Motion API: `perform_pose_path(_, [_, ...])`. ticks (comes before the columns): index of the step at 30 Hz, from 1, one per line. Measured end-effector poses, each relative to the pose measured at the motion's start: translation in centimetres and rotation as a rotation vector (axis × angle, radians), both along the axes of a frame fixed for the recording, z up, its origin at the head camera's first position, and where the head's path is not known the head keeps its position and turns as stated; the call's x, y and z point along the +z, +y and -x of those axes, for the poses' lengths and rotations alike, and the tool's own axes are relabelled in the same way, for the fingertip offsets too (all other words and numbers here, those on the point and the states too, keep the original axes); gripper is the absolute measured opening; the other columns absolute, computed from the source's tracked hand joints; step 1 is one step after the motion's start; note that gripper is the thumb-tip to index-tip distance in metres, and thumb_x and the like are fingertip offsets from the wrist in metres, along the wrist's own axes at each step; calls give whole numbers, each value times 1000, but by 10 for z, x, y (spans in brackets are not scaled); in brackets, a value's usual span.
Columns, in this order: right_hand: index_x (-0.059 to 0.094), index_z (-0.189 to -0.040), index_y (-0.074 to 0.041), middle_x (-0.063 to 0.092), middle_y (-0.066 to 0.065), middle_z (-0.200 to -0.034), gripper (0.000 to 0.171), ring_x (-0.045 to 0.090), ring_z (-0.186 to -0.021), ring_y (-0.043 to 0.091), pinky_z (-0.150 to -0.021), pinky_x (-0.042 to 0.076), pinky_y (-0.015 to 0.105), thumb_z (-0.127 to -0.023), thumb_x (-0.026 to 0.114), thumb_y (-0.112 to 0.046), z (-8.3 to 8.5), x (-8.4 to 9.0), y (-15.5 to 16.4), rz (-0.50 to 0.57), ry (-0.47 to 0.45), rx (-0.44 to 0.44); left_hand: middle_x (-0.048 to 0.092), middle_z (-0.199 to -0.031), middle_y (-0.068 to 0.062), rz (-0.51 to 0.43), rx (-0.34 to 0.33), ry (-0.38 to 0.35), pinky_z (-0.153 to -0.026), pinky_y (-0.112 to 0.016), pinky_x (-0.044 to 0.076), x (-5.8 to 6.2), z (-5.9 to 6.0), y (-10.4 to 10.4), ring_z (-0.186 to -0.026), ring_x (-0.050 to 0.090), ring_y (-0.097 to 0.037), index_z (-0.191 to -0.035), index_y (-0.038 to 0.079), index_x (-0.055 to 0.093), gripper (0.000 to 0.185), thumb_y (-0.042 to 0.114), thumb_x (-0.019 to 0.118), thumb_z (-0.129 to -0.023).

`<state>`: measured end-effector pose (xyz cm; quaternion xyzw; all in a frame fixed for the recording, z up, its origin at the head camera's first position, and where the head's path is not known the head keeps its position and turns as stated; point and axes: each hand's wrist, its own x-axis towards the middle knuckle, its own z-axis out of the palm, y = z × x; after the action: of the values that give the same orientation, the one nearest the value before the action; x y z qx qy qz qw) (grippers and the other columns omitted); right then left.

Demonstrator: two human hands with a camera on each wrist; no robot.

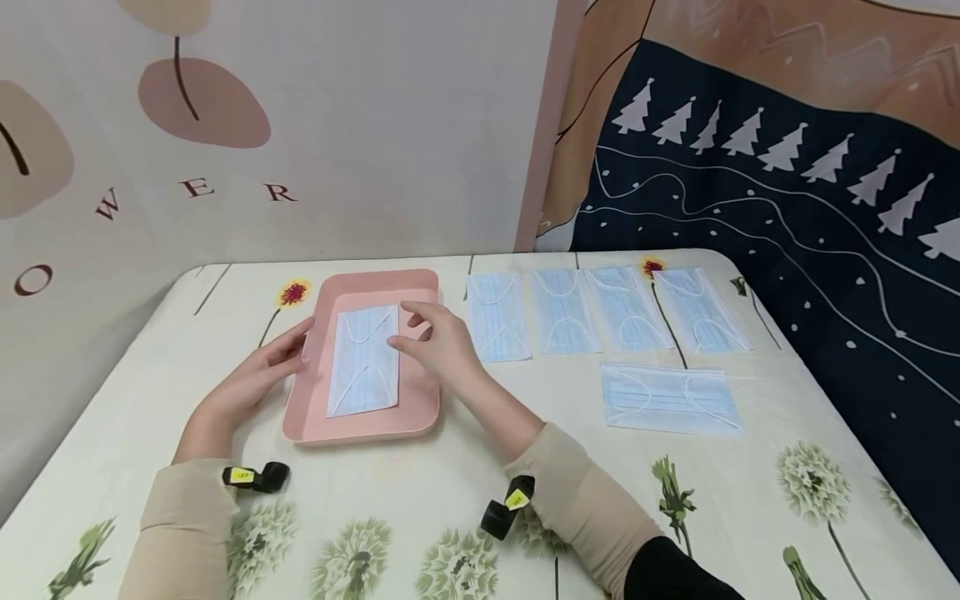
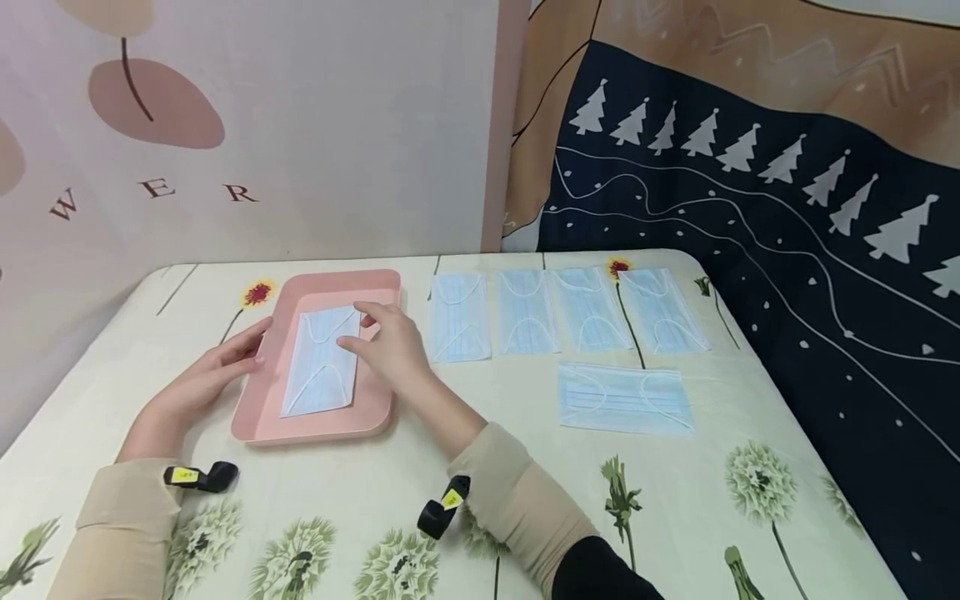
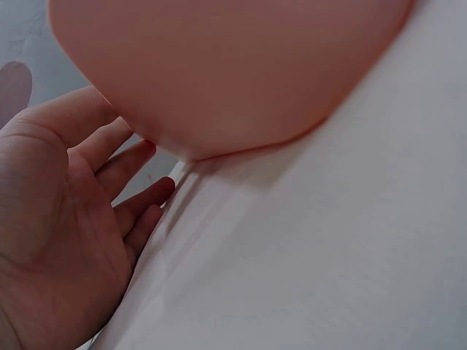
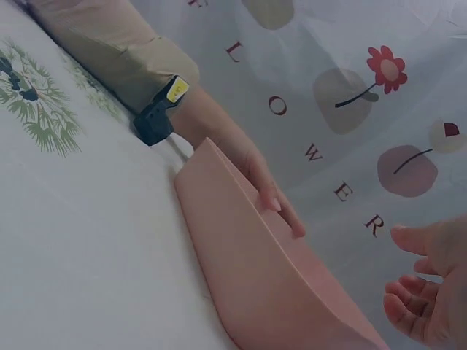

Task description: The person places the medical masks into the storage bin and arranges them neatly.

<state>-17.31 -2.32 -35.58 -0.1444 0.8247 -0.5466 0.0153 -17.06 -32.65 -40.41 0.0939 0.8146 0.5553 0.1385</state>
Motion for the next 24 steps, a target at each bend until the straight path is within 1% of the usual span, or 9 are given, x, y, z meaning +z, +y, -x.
perform_pose_path(5, [59, -132, -12, 62, 7, -105, 52, 55, -77, 15, -64, 47, 21, -83, 76, -16, 2, 7, 17, 31, 12, -17, 12, -157, -18, -12, -12, 10, -94, -4, 27, 0, 0, 1, -142, 11, -34, -155, 16, 17, 68, 18, 56, -98])
perform_pose_path(10, [58, -133, -11, 62, 4, -105, 53, 56, -81, 16, -62, 48, 22, -84, 76, -17, 6, 11, 34, 22, 18, -43, 12, -157, -18, -20, -9, 5, -94, -4, 27, 0, -1, 1, -142, 10, -35, -155, 17, 17, 68, 18, 56, -98])
perform_pose_path(12, [58, -133, -11, 63, 6, -107, 52, 57, -83, 17, -63, 49, 24, -84, 76, -18, 8, 11, 41, 14, 26, -54, 12, -157, -18, -21, -7, 3, -94, -4, 27, 0, -1, 1, -142, 10, -35, -155, 17, 17, 68, 18, 56, -98])
perform_pose_path(17, [59, -132, -13, 63, 9, -110, 51, 58, -86, 18, -67, 50, 26, -84, 76, -18, 16, 9, 58, -2, 42, -90, 12, -157, -18, -19, -8, 10, -94, -4, 27, -1, 0, 0, -142, 11, -34, -154, 16, 17, 68, 18, 56, -98])
perform_pose_path(19, [59, -132, -14, 63, 6, -110, 51, 58, -87, 17, -68, 50, 27, -85, 75, -19, 20, 7, 64, -8, 40, -100, 12, -157, -19, -18, -8, 13, -94, -4, 27, -1, 0, 1, -142, 11, -33, -154, 15, 18, 68, 17, 56, -98])
perform_pose_path(24, [58, -134, -14, 63, 6, -111, 52, 58, -91, 18, -70, 51, 30, -85, 75, -21, 29, 2, 78, -3, 32, -112, 13, -157, -18, -13, -3, 7, -93, -4, 27, -1, 0, 1, -142, 11, -34, -155, 16, 18, 69, 18, 56, -98])
